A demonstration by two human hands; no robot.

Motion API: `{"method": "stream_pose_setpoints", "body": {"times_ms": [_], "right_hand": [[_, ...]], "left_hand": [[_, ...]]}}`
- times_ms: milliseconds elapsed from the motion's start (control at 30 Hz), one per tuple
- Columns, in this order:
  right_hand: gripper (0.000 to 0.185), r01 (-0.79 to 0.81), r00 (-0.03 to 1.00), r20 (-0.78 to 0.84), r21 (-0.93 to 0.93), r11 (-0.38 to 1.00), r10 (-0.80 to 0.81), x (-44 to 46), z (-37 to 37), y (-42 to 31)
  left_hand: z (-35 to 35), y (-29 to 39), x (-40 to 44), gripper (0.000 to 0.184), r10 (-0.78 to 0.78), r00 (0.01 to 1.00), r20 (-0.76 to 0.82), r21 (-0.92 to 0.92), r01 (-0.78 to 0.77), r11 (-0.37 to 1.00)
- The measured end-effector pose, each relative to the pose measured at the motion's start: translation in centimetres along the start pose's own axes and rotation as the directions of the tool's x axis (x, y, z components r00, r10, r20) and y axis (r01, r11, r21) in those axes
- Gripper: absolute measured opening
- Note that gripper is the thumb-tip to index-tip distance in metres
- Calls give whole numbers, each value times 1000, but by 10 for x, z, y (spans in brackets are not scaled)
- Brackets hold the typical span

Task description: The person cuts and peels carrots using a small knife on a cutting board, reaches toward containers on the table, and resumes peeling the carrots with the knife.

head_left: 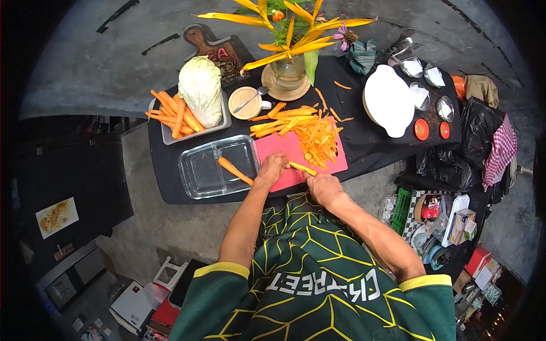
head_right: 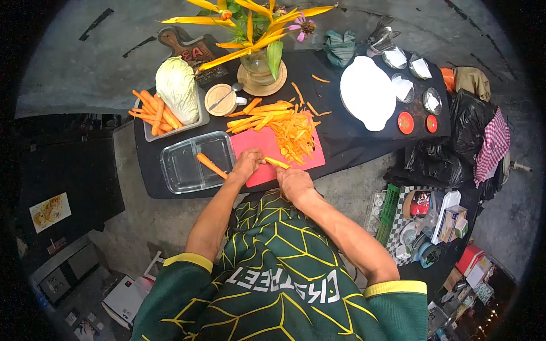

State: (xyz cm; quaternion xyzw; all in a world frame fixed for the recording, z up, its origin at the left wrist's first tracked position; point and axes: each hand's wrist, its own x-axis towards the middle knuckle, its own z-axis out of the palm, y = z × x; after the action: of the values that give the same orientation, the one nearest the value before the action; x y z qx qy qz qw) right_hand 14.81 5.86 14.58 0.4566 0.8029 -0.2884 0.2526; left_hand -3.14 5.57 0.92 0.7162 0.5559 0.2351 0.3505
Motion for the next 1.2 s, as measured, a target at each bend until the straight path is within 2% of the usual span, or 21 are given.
{"method": "stream_pose_setpoints", "body": {"times_ms": [100,200,267,367,433,567,600,733,867,1000,1167,1200], "right_hand": [[37,-11,999,30,-7,1000,11,-4,-8,3],[37,9,999,52,-2,1000,-9,-8,-9,4],[37,12,998,54,-4,1000,-12,-4,-11,10],[38,10,999,47,15,1000,-10,5,11,4],[46,-10,1000,-29,78,997,13,7,21,2],[46,-29,999,31,159,987,24,5,26,7],[51,-2,999,52,198,980,-9,-3,13,11],[57,-5,999,41,215,977,-4,-6,12,17],[56,0,999,36,167,986,-6,-9,11,12],[54,8,1000,15,192,981,-11,-10,12,16],[55,53,998,-57,238,970,-40,-4,25,35],[54,22,998,-57,231,973,-9,-3,24,36]], "left_hand": [[-2,0,1,8,-25,999,-19,-11,25,1000],[0,-2,-5,5,-66,996,56,17,65,998],[3,-4,-1,5,-17,1000,-6,-38,16,999],[5,-5,-2,5,-16,1000,1,-17,16,1000],[4,-4,-4,5,-6,1000,0,-10,6,1000],[2,-4,-3,7,34,999,6,15,-34,999],[3,-4,-4,7,36,999,8,17,-36,999],[4,-4,-2,9,10,1000,5,-12,-10,1000],[1,-1,-2,11,-22,999,50,-3,22,1000],[1,2,-4,12,-16,999,28,-14,17,1000],[6,-3,-3,18,-104,995,-3,-51,104,993],[4,5,-1,18,-102,995,-5,-49,102,994]]}}
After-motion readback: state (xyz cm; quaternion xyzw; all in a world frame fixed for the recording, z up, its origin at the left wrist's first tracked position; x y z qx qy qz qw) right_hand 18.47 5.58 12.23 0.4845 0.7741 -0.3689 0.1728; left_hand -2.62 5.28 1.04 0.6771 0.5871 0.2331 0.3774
